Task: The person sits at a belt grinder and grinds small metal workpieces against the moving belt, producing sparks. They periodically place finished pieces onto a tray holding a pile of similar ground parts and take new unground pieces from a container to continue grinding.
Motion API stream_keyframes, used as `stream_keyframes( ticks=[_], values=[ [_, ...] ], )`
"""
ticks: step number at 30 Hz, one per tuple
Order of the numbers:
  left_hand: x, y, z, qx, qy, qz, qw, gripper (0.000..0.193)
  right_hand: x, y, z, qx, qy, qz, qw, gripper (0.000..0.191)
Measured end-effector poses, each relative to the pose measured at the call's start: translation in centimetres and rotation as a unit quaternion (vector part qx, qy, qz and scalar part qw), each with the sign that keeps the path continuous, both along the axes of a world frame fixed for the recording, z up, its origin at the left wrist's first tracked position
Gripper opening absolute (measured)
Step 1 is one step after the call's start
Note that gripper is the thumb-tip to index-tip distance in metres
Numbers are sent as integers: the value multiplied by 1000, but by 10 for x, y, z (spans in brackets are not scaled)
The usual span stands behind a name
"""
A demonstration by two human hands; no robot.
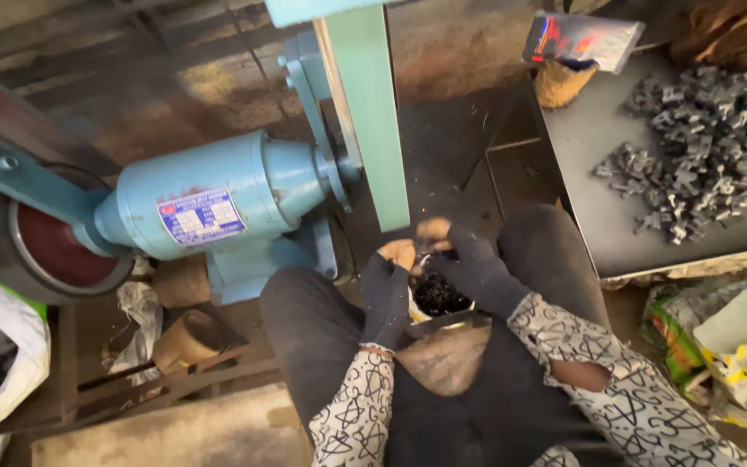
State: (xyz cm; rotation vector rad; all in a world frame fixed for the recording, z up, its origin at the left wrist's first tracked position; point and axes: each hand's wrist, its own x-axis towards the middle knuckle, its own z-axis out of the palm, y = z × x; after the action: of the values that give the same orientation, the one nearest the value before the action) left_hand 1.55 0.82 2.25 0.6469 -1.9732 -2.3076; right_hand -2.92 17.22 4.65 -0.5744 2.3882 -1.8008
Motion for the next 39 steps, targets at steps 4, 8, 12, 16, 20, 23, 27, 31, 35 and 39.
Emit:
stream_keyframes(
  ticks=[4,8,12,16,20,23,27,31,35,39],
  values=[
    [8,-2,-2,-18,55,8,998,29,1,-6,10,27,-219,40,975,16],
    [5,-4,-8,-19,93,14,995,26,-8,-17,8,-28,-226,49,973,16],
    [-12,2,-9,35,45,40,998,22,-29,-30,-8,-91,-220,36,971,19],
    [-21,4,-6,-78,59,51,994,25,-37,-32,-27,-9,-196,5,981,22],
    [-20,-2,-4,-101,41,12,994,27,-32,-27,-38,-52,-223,-9,973,22],
    [-18,-2,-6,-25,23,-14,999,28,-32,-20,-39,-61,-248,-34,966,22],
    [-23,9,-17,-155,45,35,986,28,-44,-19,-35,-36,-155,-46,986,21],
    [-24,14,-31,-292,71,59,952,32,-39,-27,-22,-66,-202,-58,976,18],
    [-18,7,-33,-132,40,-34,990,30,-34,3,2,26,-194,6,981,17],
    [-6,14,-22,-278,-30,-273,920,30,-53,100,13,235,44,-132,962,35]
  ],
)
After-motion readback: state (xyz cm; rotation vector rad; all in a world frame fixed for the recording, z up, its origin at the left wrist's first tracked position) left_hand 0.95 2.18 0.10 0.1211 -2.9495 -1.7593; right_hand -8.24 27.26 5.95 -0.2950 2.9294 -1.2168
